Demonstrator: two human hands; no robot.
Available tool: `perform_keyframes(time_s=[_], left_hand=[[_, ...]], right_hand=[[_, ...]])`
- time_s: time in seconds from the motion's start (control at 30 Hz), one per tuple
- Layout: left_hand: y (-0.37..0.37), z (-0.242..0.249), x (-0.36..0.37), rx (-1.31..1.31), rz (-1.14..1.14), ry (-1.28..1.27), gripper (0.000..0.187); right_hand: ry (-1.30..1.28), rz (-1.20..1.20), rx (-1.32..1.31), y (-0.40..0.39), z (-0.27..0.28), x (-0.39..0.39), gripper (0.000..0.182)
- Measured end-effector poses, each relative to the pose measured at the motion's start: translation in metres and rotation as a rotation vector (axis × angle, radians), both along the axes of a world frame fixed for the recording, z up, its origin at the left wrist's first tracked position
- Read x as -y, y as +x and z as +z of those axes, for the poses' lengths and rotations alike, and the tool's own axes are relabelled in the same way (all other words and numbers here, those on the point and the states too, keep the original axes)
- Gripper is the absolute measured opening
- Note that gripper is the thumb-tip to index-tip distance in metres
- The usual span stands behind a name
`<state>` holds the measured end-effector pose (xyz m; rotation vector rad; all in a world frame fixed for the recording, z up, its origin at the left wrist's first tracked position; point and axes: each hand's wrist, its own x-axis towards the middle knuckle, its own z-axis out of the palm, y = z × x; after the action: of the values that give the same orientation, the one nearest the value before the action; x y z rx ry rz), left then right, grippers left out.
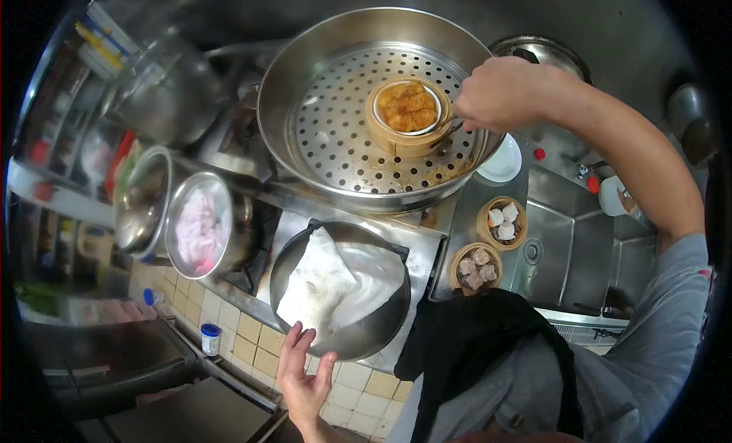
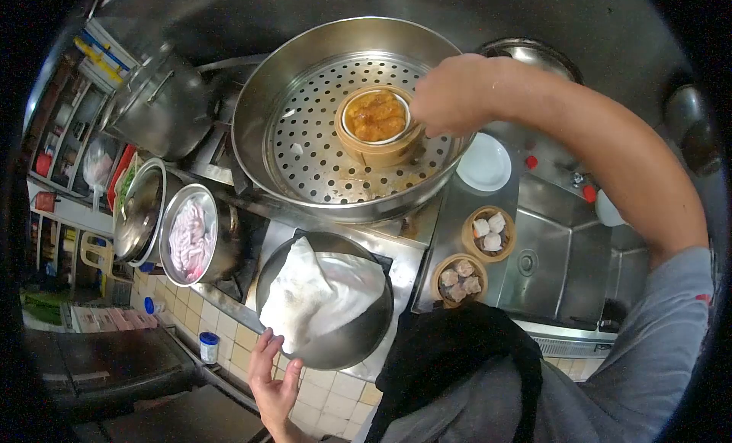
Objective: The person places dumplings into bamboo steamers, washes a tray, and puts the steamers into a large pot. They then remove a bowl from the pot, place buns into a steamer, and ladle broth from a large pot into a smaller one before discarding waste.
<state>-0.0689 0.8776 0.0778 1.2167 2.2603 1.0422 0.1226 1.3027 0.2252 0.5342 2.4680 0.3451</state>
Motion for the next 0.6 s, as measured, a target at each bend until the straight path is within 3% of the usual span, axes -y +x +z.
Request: perform_keyframes(time_s=[0.6], left_hand=[[0.003,0.002,0.016,-0.188,-0.034,0.070,0.049]], right_hand=[[0.147,0.111,-0.071,0.033,0.002,0.005,0.023]])
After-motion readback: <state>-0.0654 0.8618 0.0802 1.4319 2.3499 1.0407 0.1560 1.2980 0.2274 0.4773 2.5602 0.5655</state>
